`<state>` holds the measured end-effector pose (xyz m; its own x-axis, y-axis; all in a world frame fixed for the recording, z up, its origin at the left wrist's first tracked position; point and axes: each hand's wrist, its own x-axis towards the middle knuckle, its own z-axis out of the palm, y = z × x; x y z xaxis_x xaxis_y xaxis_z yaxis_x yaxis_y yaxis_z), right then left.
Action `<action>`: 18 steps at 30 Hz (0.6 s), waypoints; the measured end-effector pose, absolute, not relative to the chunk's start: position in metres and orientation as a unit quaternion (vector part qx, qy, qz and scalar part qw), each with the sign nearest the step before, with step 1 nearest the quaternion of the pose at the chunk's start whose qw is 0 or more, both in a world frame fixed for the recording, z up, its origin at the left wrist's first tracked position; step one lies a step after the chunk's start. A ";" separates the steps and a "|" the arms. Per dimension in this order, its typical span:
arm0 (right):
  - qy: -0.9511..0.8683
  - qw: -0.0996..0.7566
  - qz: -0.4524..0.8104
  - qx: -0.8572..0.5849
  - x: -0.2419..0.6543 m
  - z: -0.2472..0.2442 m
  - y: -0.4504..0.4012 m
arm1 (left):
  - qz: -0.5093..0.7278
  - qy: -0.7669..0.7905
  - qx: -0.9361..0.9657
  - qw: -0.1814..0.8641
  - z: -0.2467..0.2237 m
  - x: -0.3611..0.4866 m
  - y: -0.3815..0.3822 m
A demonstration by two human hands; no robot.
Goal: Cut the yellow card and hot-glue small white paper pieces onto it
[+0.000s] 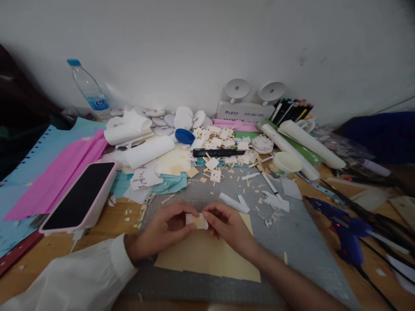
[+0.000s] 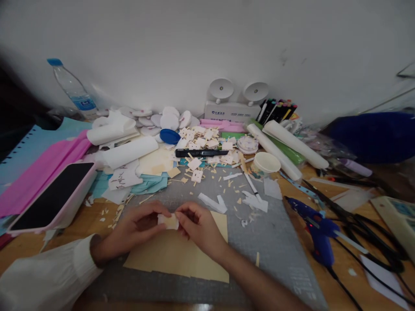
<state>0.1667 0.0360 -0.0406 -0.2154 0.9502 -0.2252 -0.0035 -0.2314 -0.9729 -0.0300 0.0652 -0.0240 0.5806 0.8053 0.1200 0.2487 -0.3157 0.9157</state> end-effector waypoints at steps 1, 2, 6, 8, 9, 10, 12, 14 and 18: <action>-0.479 0.391 0.612 -0.493 0.167 -0.041 0.037 | 0.293 0.340 0.774 0.446 -0.025 -0.031 0.066; -0.475 0.395 0.611 -0.495 0.168 -0.041 0.039 | 0.291 0.332 0.791 0.422 -0.025 -0.031 0.068; -0.478 0.436 0.586 -0.488 0.176 -0.033 0.044 | 0.265 0.329 0.834 0.355 -0.027 -0.034 0.074; -0.492 0.476 0.544 -0.485 0.185 -0.026 0.039 | 0.260 0.337 0.839 0.338 -0.027 -0.035 0.075; -0.500 0.498 0.515 -0.487 0.190 -0.022 0.034 | 0.260 0.340 0.840 0.332 -0.028 -0.035 0.075; -0.508 0.520 0.478 -0.493 0.197 -0.018 0.027 | 0.259 0.343 0.841 0.329 -0.028 -0.035 0.075; -0.521 0.558 0.388 -0.517 0.214 -0.013 0.005 | 0.254 0.350 0.841 0.325 -0.029 -0.035 0.074; -0.530 0.579 0.276 -0.555 0.235 -0.010 -0.022 | 0.247 0.353 0.845 0.317 -0.030 -0.036 0.073; -0.517 0.517 0.036 -0.682 0.283 -0.013 -0.077 | 0.235 0.362 0.853 0.292 -0.035 -0.035 0.073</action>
